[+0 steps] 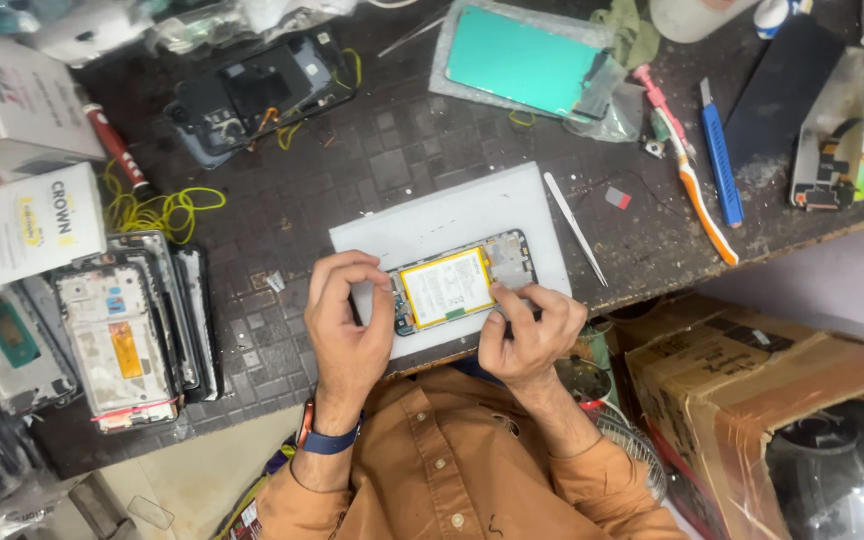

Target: The person connects an orange ribbon cable to the motherboard of a disassembled smartphone, then installs a battery and aligns the screen assembly over the chassis. The person handles the ribbon cable, battery, and screen assembly by hand.

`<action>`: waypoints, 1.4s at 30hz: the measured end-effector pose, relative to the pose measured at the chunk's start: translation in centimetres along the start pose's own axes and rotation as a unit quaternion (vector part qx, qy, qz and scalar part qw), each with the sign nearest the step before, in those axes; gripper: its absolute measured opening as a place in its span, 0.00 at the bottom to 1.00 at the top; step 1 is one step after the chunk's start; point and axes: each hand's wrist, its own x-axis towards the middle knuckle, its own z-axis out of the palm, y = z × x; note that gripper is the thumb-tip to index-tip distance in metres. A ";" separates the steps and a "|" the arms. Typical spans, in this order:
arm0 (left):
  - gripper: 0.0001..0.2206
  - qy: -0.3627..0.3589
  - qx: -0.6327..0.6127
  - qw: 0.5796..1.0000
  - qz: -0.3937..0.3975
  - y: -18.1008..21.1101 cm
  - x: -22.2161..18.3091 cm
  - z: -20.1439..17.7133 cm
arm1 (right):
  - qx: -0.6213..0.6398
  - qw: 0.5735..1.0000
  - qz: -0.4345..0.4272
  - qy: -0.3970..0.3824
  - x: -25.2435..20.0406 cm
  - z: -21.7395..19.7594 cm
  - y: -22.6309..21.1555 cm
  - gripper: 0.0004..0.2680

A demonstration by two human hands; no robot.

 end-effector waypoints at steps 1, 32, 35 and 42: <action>0.05 -0.004 0.005 1.000 0.000 0.0 -0.1 0.1 | 0.003 1.000 0.003 -0.003 0.0 -0.1 0.0 0.11; 0.06 0.016 -0.102 0.995 -0.011 -1.3 -0.7 -0.6 | -0.129 0.978 0.095 -0.132 12.1 -1.7 12.7 0.04; 0.06 0.015 -0.107 0.994 -0.011 -1.5 -0.8 -0.6 | -0.140 0.977 0.076 -0.140 12.2 -1.5 13.0 0.03; 0.10 -0.012 -0.122 0.992 0.006 -1.6 -0.8 -0.7 | -0.131 0.976 0.100 -0.139 12.4 -1.8 13.6 0.07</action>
